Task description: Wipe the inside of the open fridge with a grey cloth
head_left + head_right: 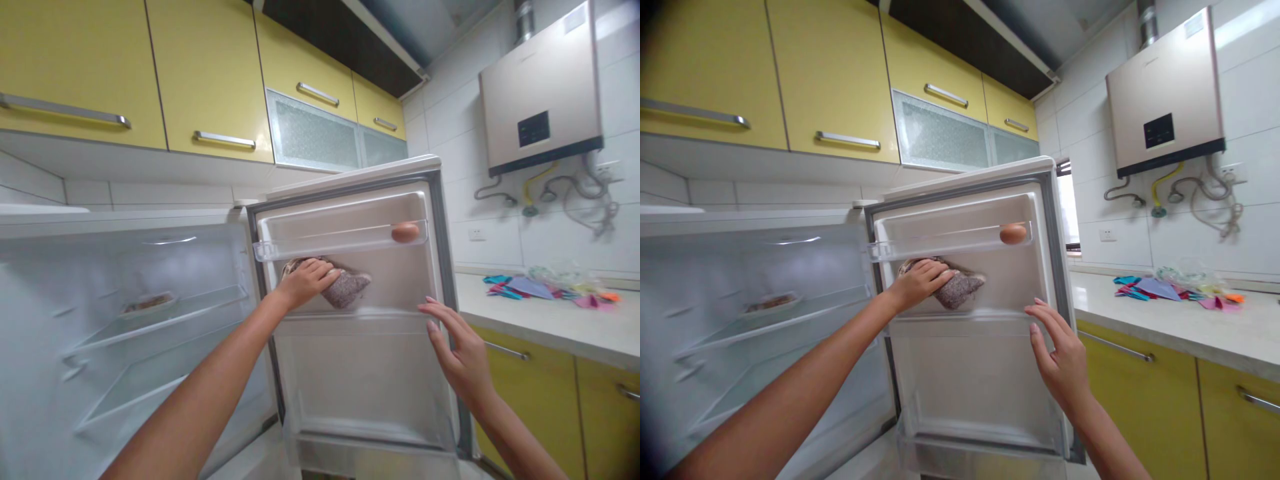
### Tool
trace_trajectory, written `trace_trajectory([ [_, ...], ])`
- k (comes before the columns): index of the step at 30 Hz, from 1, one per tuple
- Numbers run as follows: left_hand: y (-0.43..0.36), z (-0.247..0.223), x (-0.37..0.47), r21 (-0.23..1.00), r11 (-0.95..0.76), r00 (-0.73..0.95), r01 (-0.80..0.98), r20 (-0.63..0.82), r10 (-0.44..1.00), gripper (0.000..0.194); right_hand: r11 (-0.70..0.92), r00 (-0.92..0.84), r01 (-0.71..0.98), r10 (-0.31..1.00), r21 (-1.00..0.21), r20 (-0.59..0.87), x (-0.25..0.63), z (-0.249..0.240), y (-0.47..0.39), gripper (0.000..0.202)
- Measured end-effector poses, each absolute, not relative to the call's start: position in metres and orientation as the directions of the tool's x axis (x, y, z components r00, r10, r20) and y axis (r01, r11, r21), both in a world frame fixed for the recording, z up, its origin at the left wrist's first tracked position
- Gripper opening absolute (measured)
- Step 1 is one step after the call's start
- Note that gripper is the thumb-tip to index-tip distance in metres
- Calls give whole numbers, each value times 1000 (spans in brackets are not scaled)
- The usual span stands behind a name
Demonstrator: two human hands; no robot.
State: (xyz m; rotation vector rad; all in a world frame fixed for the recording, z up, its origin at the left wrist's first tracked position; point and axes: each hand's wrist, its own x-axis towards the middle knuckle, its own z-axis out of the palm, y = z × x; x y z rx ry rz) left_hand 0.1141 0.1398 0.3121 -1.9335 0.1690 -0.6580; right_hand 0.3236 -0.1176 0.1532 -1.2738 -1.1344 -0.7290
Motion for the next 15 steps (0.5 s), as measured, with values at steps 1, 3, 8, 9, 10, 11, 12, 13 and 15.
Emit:
trace_trajectory([
  [1,136,312,122,-870,-460,833,179,382,-400,38,198,323,916,154,-349,934,320,154,-118,28],
  [3,121,310,143,-889,-445,823,110,332,-461,37,203,323,915,147,-348,935,314,154,-119,27],
  [8,63,306,211,-913,-408,713,14,295,-636,34,204,326,915,136,-348,936,304,152,-122,27],
  [9,54,306,222,-905,-425,693,30,326,-644,35,200,323,917,136,-345,937,303,152,-123,27],
  [10,47,305,231,-907,-421,679,26,325,-658,34,197,318,919,137,-340,938,302,151,-124,27],
  [11,42,305,237,-909,-415,664,23,324,-674,33,194,312,922,139,-335,940,303,151,-125,27],
  [12,41,305,240,-914,-405,651,11,314,-691,33,193,306,924,141,-329,942,303,151,-125,28],
  [13,42,305,240,-920,-392,643,-8,296,-707,33,194,299,926,145,-324,943,304,151,-125,28],
  [15,50,305,234,-925,-374,638,-62,251,-728,34,198,292,927,149,-318,945,306,151,-124,29],
])
